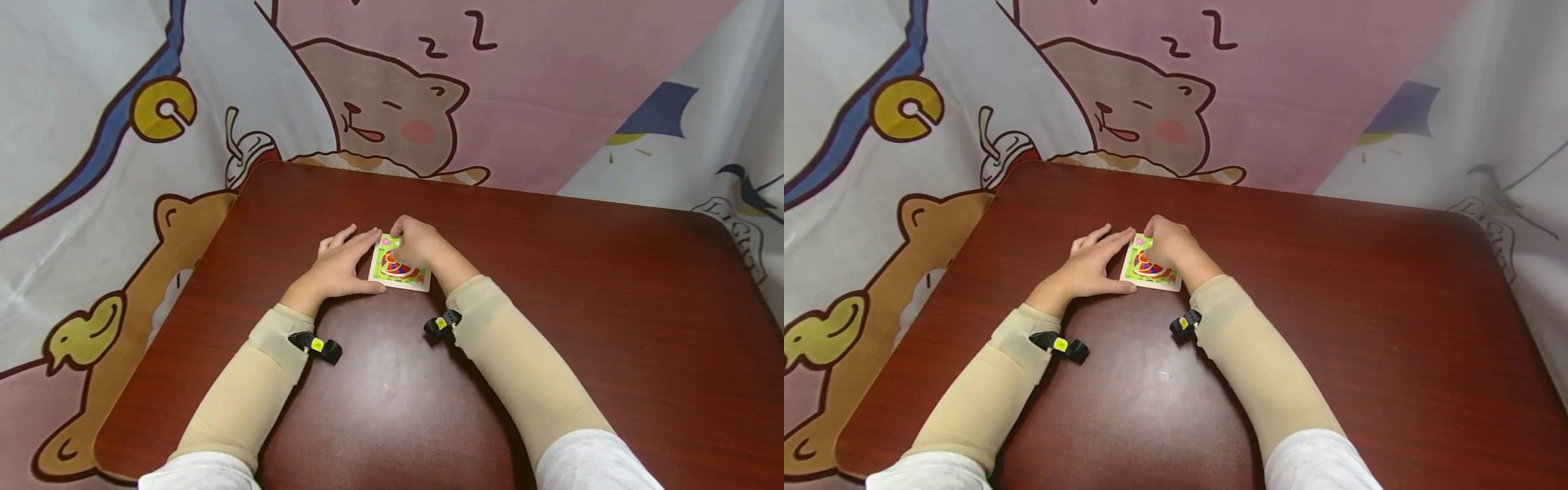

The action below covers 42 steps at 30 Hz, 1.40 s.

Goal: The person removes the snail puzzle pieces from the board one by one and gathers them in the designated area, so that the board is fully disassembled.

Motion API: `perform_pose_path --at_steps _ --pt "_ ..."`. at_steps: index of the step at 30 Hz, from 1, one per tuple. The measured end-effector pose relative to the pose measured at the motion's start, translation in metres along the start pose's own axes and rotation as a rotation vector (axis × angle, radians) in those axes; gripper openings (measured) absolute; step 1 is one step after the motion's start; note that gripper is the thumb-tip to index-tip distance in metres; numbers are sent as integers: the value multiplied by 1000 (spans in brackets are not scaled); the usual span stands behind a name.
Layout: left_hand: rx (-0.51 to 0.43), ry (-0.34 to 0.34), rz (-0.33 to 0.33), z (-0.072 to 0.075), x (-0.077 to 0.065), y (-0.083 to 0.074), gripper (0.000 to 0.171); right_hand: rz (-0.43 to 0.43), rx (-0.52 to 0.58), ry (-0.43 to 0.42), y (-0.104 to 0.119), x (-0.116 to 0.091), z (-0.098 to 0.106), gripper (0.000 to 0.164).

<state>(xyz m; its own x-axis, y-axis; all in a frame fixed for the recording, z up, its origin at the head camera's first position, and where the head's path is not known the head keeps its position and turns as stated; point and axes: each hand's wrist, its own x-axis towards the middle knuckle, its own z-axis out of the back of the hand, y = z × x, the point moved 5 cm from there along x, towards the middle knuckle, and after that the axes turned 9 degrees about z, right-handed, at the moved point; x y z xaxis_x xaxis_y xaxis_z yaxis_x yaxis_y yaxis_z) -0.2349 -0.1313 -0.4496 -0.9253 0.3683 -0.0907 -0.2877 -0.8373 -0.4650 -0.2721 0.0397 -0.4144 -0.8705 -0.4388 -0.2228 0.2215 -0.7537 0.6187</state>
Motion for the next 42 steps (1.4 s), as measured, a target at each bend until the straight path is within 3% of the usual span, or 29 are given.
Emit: perform_pose_path --at_steps 22,32,42 --pt "1 -4 -3 4 0 -4 112 3 25 -78 0 -5 1 35" --pt "-1 -10 4 4 -3 -3 112 112 24 -185 -2 -8 -3 35" --pt "5 -7 5 3 -2 -3 113 166 54 -323 -4 -13 -3 21"
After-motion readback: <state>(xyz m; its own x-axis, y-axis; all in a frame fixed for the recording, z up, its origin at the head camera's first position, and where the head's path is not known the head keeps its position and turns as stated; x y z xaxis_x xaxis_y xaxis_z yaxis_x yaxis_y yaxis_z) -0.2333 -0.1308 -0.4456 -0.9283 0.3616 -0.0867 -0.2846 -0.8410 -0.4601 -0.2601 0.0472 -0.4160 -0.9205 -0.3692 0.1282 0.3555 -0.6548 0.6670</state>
